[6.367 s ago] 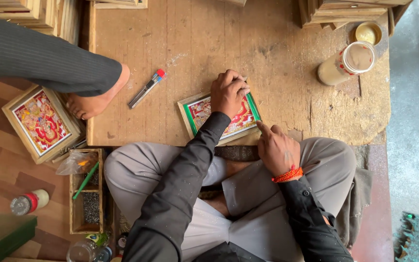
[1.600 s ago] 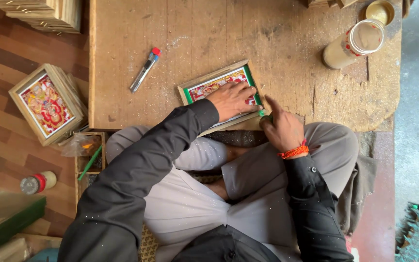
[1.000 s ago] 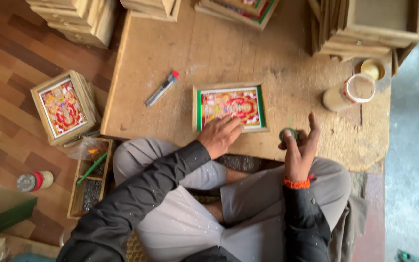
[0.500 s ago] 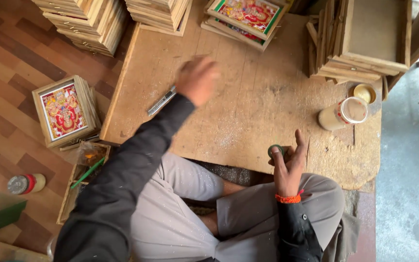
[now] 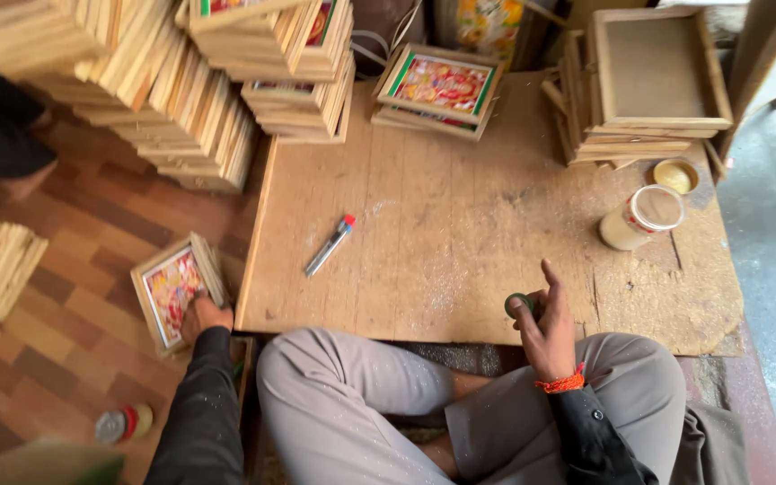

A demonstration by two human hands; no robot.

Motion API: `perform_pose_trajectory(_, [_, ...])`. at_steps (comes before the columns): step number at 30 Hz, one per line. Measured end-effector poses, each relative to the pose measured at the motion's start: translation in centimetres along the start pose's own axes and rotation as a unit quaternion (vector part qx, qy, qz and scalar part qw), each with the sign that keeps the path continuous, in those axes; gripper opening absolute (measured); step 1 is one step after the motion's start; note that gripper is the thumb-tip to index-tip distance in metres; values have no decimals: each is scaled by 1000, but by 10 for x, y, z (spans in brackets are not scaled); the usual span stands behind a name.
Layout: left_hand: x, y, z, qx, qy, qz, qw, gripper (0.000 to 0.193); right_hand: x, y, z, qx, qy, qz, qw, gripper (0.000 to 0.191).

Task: The person sits on the floor and assembles small wooden frames containing printed images. They apply green tape to the edges of each frame, use a utility knife to trim the tape, and then stack the finished frames.

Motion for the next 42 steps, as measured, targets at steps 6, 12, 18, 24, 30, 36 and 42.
perform_pose_trajectory(6, [56,65,15,171,-113,135,969,38,0,11,3,29,1,-3,1000,76])
perform_pose_trajectory(12, [163,88,91,178,-392,341,835,34,1,13,4,31,28,-30,999,75])
perform_pose_trajectory(18, [266,3,134,-71,-302,596,740,32,6,27,4,64,-7,-112,992,79])
perform_pose_trajectory(24, [284,48,185,5,-376,510,773,26,17,37,2,100,-8,-192,976,83])
perform_pose_trajectory(30, [269,107,250,57,-587,356,725,19,33,44,-2,149,24,-287,946,80])
perform_pose_trajectory(36, [240,63,291,-70,-613,276,737,24,30,31,0,112,10,-228,967,86])
perform_pose_trajectory(42, [293,2,325,-348,-381,557,651,34,-9,10,14,50,134,-15,990,94])
Point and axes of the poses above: each hand's wrist, its own z-axis away from the middle knuckle, its own y-axis out of the back of the hand, x = y × z, the point moved 5 cm from there along -z, towards the middle knuckle, and after that the axes turned 1 degree about y, right-handed, at the moved point
